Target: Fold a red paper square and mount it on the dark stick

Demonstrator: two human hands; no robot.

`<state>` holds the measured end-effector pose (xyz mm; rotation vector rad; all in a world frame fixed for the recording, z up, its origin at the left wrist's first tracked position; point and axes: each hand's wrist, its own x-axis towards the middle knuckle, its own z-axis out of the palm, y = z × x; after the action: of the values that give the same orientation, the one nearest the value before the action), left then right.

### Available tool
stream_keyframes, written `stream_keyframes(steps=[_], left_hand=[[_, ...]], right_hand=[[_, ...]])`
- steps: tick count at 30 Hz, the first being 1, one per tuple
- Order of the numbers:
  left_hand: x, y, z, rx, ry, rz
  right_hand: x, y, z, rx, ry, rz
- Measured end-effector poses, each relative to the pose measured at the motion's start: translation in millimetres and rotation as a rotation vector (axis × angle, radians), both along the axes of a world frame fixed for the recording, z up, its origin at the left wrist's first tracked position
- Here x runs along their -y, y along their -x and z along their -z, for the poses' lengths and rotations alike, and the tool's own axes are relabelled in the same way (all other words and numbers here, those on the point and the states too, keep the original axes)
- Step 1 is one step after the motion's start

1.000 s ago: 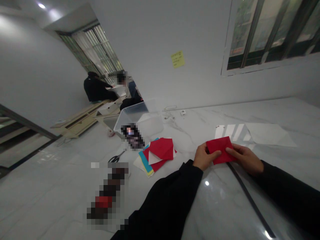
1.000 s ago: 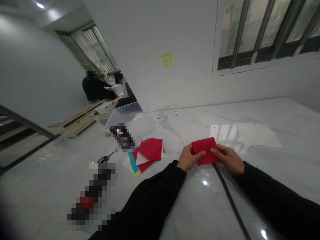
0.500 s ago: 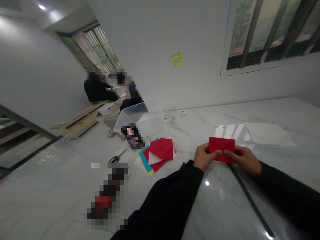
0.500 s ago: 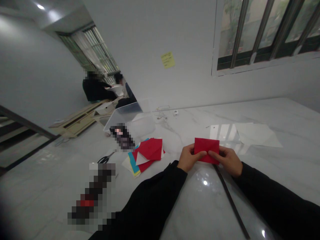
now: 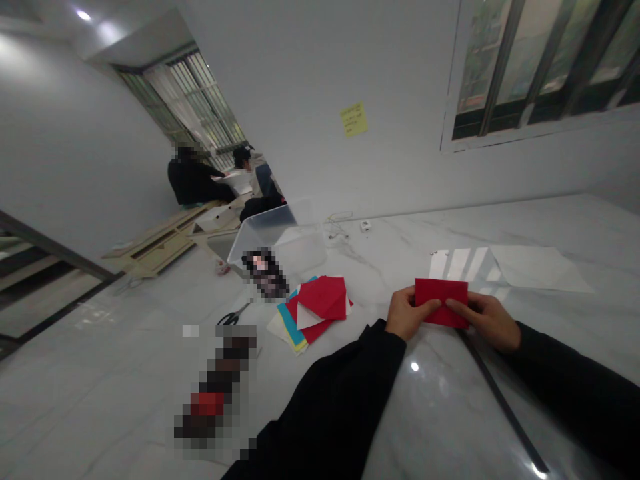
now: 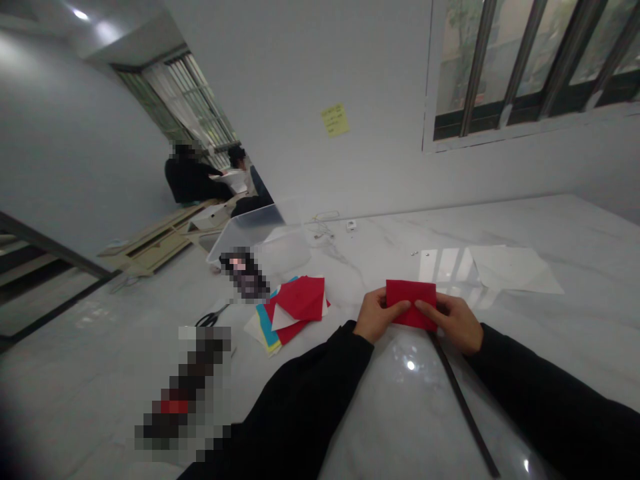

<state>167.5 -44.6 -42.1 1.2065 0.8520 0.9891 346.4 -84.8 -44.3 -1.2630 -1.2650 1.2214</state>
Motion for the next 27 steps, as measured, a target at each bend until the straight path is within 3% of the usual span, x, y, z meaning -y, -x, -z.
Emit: stream_keyframes(steps=[8,15,27], left_hand=[[-3.9,1.7,-7.4,-0.028,-0.005,0.001],[-7.7,2.2,-11.0,0.071,0.08,0.061],[-6.9,2.8,-9.6,0.002,0.03,0.004]], right_hand=[[-5.7,2.2,-0.3,0.037,-0.07,-0.002],[-11.2,1.9,-3.4,-0.025,-0.064,0.073],[-9.6,5.7,-6.5,-0.003,-0.111,-0.022]])
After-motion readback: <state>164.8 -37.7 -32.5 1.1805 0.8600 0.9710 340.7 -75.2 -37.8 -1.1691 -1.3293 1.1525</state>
